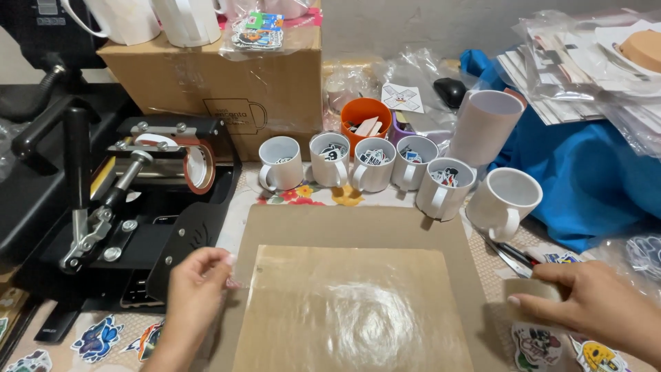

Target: Applying clear adhesive tape to a transparent sheet on a workbench to prepare it for a printing or transfer process.

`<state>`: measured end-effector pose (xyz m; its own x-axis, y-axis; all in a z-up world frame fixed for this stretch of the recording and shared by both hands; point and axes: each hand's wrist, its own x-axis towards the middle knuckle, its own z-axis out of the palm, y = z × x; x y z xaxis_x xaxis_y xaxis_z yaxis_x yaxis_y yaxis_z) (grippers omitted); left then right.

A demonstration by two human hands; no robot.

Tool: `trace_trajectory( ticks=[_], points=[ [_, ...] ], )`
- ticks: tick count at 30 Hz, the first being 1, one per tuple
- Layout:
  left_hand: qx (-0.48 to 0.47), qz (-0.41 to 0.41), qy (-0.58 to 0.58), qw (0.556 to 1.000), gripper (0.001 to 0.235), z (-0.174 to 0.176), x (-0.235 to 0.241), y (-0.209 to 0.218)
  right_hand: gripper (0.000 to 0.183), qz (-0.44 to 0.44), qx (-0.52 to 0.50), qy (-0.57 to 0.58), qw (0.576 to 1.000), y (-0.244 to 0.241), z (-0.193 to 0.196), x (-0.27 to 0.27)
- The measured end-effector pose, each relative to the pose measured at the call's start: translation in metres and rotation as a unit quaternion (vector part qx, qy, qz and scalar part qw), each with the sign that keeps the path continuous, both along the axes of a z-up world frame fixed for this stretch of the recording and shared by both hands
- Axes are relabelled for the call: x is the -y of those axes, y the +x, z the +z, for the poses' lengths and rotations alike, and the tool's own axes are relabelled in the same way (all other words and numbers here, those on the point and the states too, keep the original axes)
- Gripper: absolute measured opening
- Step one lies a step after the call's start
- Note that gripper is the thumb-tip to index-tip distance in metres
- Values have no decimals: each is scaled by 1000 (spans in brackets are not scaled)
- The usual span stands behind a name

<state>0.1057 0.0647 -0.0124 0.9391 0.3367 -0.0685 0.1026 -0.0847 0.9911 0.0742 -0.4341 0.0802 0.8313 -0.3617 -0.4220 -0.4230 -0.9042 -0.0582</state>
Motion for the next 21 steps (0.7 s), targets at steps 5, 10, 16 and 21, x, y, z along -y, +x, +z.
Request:
trace_trajectory(
  ticks=[5, 10, 16, 21],
  points=[
    [-22, -5, -36, 999, 7, -6, -10, 14, 35, 41, 7, -47, 998, 25, -10, 21],
    [-64, -9, -139, 988, 38, -14, -22, 29, 50, 93, -9, -127, 988, 58, -32, 33],
    [-2, -103, -57, 993, 33, -38, -36, 38, 47, 109, -110, -205, 966, 88, -30, 4],
    [-40, -89, 178, 979, 11, -25, -22, 45, 48, 88, -145, -183, 968, 103, -29, -15]
  ],
)
